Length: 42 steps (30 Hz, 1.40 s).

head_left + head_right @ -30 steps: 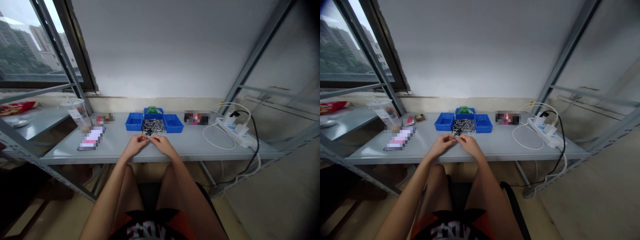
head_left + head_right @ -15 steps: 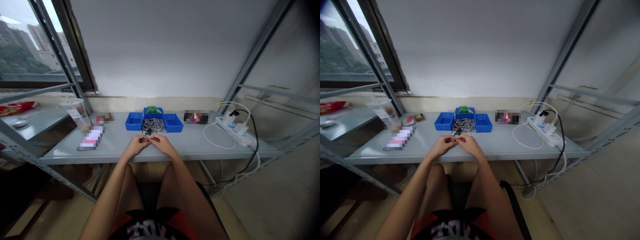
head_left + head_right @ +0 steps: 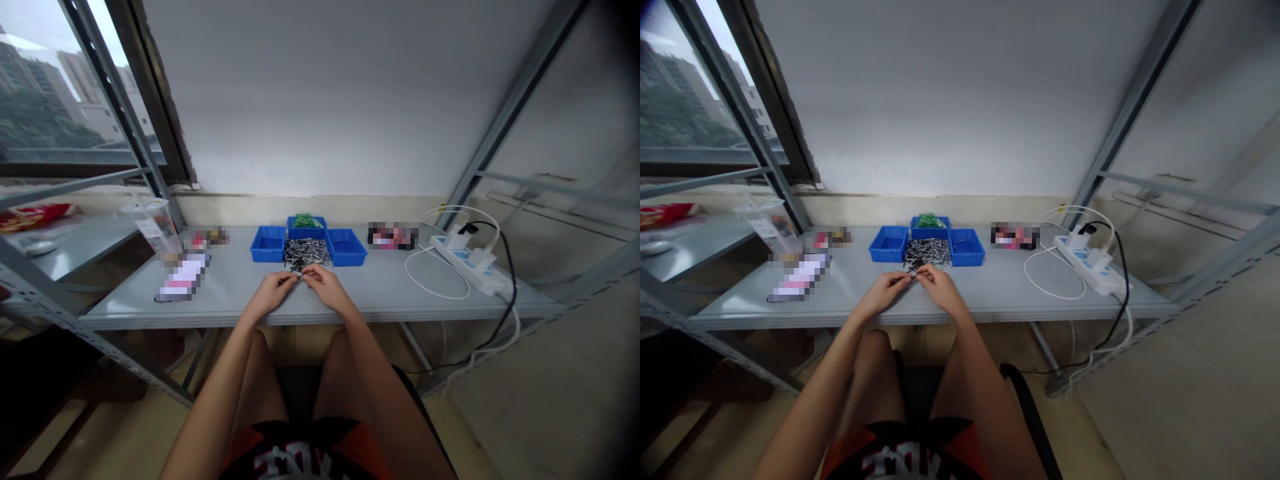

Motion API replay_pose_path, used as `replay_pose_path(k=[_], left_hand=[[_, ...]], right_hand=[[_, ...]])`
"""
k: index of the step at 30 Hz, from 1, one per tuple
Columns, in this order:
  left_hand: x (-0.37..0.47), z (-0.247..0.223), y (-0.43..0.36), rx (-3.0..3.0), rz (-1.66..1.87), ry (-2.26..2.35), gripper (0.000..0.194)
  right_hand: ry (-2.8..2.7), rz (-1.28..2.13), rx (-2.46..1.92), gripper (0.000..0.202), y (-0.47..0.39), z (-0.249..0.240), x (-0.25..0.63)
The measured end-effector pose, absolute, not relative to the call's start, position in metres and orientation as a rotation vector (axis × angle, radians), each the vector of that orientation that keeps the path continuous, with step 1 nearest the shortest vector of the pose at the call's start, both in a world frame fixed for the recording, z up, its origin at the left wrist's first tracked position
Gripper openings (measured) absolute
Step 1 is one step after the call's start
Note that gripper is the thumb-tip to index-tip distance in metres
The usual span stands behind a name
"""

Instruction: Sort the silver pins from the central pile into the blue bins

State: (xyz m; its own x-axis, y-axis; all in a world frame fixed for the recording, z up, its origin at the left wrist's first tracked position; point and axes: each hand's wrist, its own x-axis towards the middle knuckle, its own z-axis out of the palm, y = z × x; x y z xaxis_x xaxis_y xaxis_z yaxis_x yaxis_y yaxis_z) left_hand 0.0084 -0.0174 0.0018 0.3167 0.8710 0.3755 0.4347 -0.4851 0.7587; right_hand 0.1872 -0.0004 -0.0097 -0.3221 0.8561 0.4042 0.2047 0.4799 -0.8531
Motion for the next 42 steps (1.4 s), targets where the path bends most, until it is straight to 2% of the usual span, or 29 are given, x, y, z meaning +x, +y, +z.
replay_pose_path(k=[6,24,30,35,39,42], left_hand=[[0.008,0.001,-0.017,1.990,1.121,1.225,0.033],[0.008,-0.003,-0.014,1.888,1.221,1.269,0.026],[-0.018,0.036,0.021,2.006,1.410,1.627,0.024],[-0.020,0.054,0.029,2.156,1.299,1.939,0.039],[-0.008,0.030,0.011,2.312,0.944,1.933,0.026],[-0.003,0.014,0.006,2.296,0.758,1.995,0.024]], right_hand=[[-1.798,0.868,-0.950,0.013,-0.001,-0.010,0.188],[-1.783,0.887,-0.983,0.017,-0.005,-0.006,0.187],[-1.712,0.909,-0.995,0.019,-0.002,-0.010,0.187],[-1.745,0.878,-1.000,0.015,-0.004,-0.008,0.187],[-1.758,0.876,-0.997,0.015,-0.005,-0.007,0.187],[-1.777,0.867,-0.990,0.015,-0.005,-0.006,0.187]])
